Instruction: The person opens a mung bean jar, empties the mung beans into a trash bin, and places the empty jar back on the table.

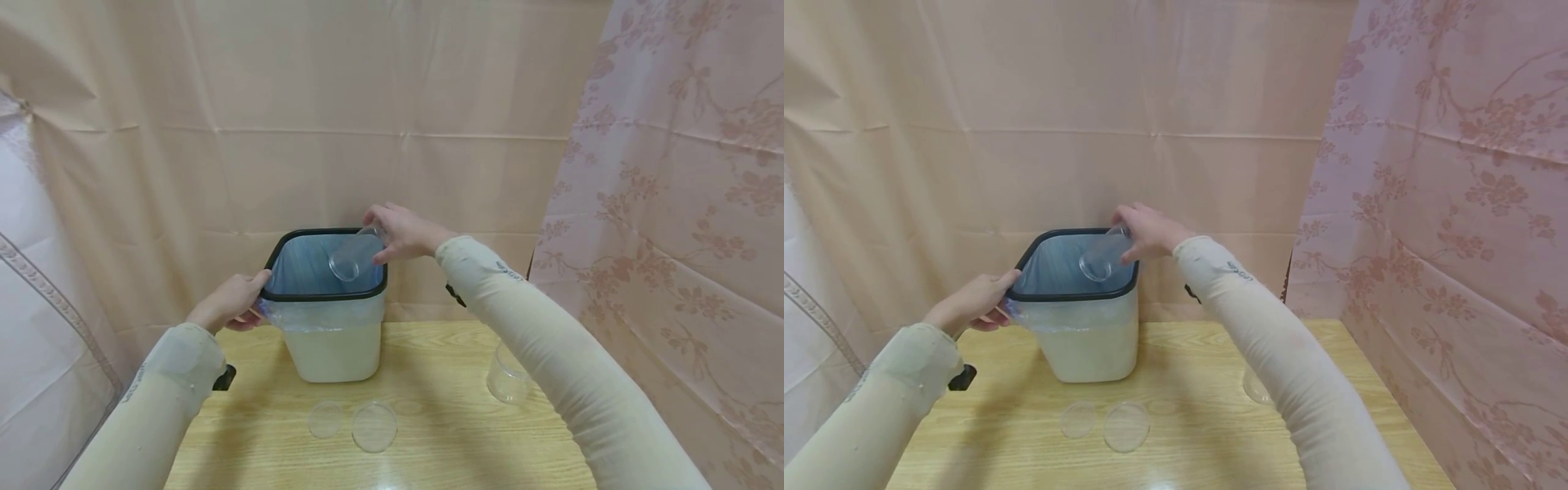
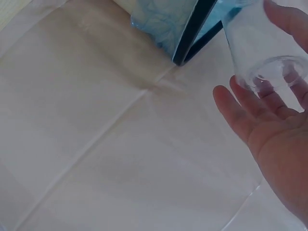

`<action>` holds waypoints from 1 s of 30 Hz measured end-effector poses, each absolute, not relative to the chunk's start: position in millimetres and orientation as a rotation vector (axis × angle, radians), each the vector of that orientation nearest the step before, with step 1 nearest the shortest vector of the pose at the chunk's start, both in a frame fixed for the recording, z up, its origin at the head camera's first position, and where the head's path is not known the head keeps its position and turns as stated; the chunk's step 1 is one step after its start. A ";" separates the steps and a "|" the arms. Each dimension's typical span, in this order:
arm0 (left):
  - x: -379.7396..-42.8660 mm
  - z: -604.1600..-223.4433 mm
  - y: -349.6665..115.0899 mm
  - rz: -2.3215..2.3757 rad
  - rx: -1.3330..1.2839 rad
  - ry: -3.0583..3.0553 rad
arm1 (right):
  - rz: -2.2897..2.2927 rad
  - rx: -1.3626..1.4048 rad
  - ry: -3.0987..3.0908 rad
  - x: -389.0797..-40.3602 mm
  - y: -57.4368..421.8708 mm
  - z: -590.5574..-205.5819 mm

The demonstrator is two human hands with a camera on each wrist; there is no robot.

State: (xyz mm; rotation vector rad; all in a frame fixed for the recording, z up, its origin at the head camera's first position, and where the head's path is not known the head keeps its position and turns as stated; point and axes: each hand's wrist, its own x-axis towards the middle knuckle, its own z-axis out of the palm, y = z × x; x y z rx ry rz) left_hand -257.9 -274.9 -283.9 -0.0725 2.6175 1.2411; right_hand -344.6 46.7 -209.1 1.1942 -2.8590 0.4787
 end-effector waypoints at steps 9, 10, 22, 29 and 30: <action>-255.7 -283.2 -274.7 1.234 -0.065 2.624 | 0.552 1.264 -2.807 -346.6 53.9 -208.1; -255.6 -283.2 -274.5 1.234 -0.065 2.624 | 0.555 1.264 -2.804 -346.6 54.3 -208.3; -258.5 -283.4 -273.0 1.240 -0.062 2.627 | 0.543 1.110 -2.881 -343.9 58.5 -208.9; -258.8 -286.2 -275.8 1.254 -0.056 2.629 | 0.459 1.049 -2.876 -345.4 57.4 -208.7; -258.6 -286.3 -275.9 1.254 -0.054 2.630 | 0.458 1.047 -2.874 -345.7 57.6 -208.5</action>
